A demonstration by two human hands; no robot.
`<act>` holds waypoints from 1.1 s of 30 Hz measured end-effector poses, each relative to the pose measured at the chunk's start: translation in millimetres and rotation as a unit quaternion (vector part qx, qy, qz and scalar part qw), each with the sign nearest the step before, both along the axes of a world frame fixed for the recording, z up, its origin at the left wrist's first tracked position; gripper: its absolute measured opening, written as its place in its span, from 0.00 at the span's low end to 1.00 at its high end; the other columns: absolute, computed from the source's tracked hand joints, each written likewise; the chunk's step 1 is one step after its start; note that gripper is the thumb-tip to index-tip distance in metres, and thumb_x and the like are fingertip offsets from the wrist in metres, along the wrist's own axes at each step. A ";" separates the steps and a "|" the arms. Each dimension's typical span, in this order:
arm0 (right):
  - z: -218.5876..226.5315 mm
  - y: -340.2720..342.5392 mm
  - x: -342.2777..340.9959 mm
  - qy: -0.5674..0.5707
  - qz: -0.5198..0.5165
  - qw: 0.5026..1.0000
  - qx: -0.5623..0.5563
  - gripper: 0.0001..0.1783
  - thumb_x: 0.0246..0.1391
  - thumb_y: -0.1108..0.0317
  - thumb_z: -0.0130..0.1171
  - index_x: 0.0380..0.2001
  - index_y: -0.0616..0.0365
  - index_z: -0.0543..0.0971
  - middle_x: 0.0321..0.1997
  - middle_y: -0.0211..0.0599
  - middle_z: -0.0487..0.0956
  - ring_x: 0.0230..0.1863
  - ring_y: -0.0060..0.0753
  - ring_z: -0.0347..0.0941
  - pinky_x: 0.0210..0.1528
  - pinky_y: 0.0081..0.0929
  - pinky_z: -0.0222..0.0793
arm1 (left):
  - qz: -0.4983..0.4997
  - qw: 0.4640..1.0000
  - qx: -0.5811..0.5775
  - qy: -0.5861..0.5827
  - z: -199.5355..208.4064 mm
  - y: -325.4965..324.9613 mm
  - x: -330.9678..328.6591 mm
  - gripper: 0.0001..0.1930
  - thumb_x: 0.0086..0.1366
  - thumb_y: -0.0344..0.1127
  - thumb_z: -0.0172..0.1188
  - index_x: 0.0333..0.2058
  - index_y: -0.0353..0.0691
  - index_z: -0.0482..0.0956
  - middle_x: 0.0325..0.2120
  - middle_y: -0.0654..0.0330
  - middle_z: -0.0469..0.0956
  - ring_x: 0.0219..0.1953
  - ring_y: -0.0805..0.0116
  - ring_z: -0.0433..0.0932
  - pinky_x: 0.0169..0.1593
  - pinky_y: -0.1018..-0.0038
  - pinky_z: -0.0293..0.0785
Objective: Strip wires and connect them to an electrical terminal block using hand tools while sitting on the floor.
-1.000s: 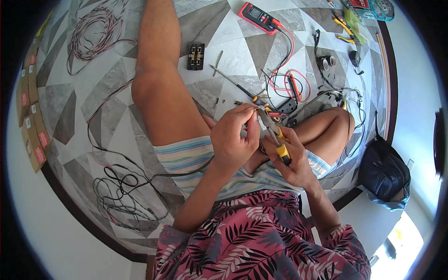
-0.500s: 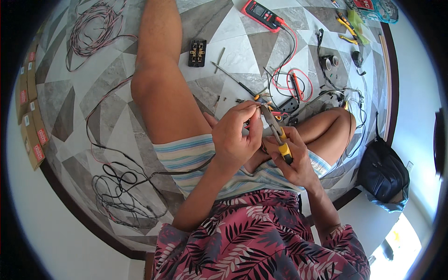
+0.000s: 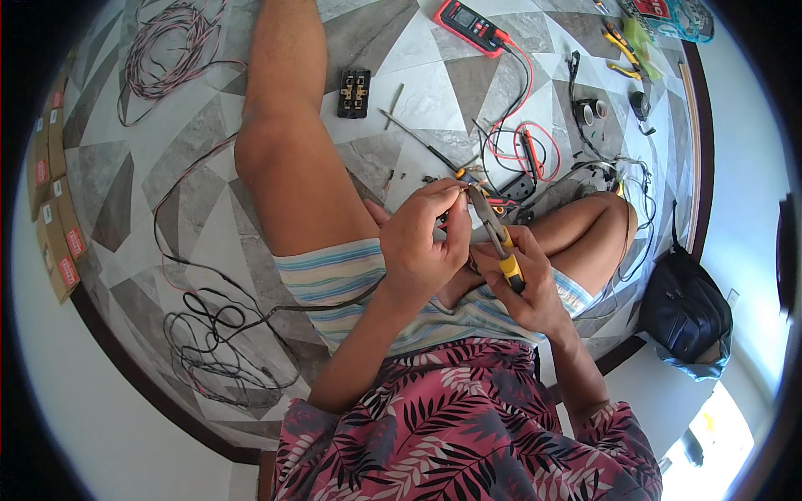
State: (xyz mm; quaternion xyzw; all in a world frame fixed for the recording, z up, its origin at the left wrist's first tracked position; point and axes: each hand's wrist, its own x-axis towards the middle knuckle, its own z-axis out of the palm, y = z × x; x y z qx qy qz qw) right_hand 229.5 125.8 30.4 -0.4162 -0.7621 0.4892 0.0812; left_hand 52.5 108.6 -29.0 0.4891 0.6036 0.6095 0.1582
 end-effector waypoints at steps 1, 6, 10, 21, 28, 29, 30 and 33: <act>0.0 -0.2 -0.3 0.001 -0.002 1.000 0.000 0.21 0.46 0.78 0.59 0.48 0.65 0.76 0.48 0.51 0.68 0.48 0.51 0.70 0.50 0.37 0.66 | -0.001 1.000 0.000 -0.001 0.0 -0.2 -0.3 0.08 0.57 0.19 0.60 0.35 0.32 0.74 0.32 0.50 0.82 0.33 0.60 0.83 0.38 0.73 0.78; -2.2 0.3 2.5 0.000 0.008 1.000 0.003 0.20 0.47 0.78 0.59 0.47 0.65 0.77 0.48 0.51 0.69 0.47 0.51 0.70 0.50 0.37 0.66 | 0.003 1.000 0.001 0.005 -0.3 0.5 0.3 0.08 0.57 0.19 0.60 0.35 0.32 0.74 0.32 0.50 0.82 0.33 0.60 0.83 0.38 0.73 0.78; -2.1 0.5 2.6 -0.004 0.000 1.000 -0.016 0.17 0.50 0.75 0.60 0.45 0.64 0.78 0.46 0.52 0.70 0.45 0.53 0.71 0.49 0.37 0.67 | 0.003 1.000 -0.004 0.001 0.2 0.9 0.1 0.07 0.57 0.20 0.61 0.35 0.32 0.74 0.32 0.50 0.82 0.33 0.60 0.83 0.37 0.73 0.78; -26.7 4.6 -1.3 -0.026 -0.033 0.998 -0.054 0.11 0.52 0.70 0.61 0.33 0.67 0.74 0.37 0.49 0.71 0.33 0.49 0.70 0.35 0.36 0.66 | 0.007 0.996 -0.083 -0.017 -16.9 5.4 -2.4 0.06 0.58 0.24 0.62 0.35 0.34 0.76 0.29 0.54 0.81 0.29 0.64 0.82 0.34 0.74 0.77; -43.6 0.4 -7.8 -0.012 -0.115 0.988 -0.106 0.12 0.52 0.70 0.61 0.35 0.67 0.72 0.27 0.47 0.71 0.27 0.46 0.69 0.32 0.36 0.65 | 0.026 0.991 -0.131 -0.009 -26.7 10.3 -3.3 0.06 0.59 0.28 0.62 0.34 0.37 0.75 0.24 0.54 0.80 0.24 0.57 0.80 0.29 0.69 0.75; -49.5 -0.2 -8.5 -0.012 -0.115 0.988 -0.105 0.12 0.52 0.70 0.61 0.35 0.67 0.72 0.27 0.47 0.71 0.27 0.46 0.69 0.32 0.36 0.65 | 0.026 0.991 -0.130 -0.009 -29.0 10.6 -3.8 0.06 0.59 0.28 0.62 0.34 0.37 0.75 0.24 0.54 0.80 0.24 0.57 0.80 0.29 0.69 0.75; -57.5 0.5 -9.1 -0.019 -0.085 0.996 -0.026 0.12 0.52 0.70 0.61 0.35 0.67 0.72 0.26 0.46 0.72 0.27 0.43 0.70 0.32 0.35 0.66 | 0.028 0.991 -0.134 0.007 -31.8 10.6 -4.6 0.06 0.59 0.28 0.62 0.34 0.38 0.75 0.23 0.54 0.79 0.24 0.57 0.80 0.28 0.68 0.75; -67.4 3.6 -10.6 -0.035 -0.093 0.994 -0.035 0.12 0.53 0.69 0.61 0.34 0.67 0.73 0.25 0.43 0.73 0.27 0.37 0.71 0.32 0.34 0.66 | 0.023 0.988 -0.153 0.012 -38.8 10.2 -4.2 0.06 0.59 0.30 0.62 0.34 0.38 0.75 0.22 0.53 0.79 0.24 0.57 0.80 0.28 0.68 0.75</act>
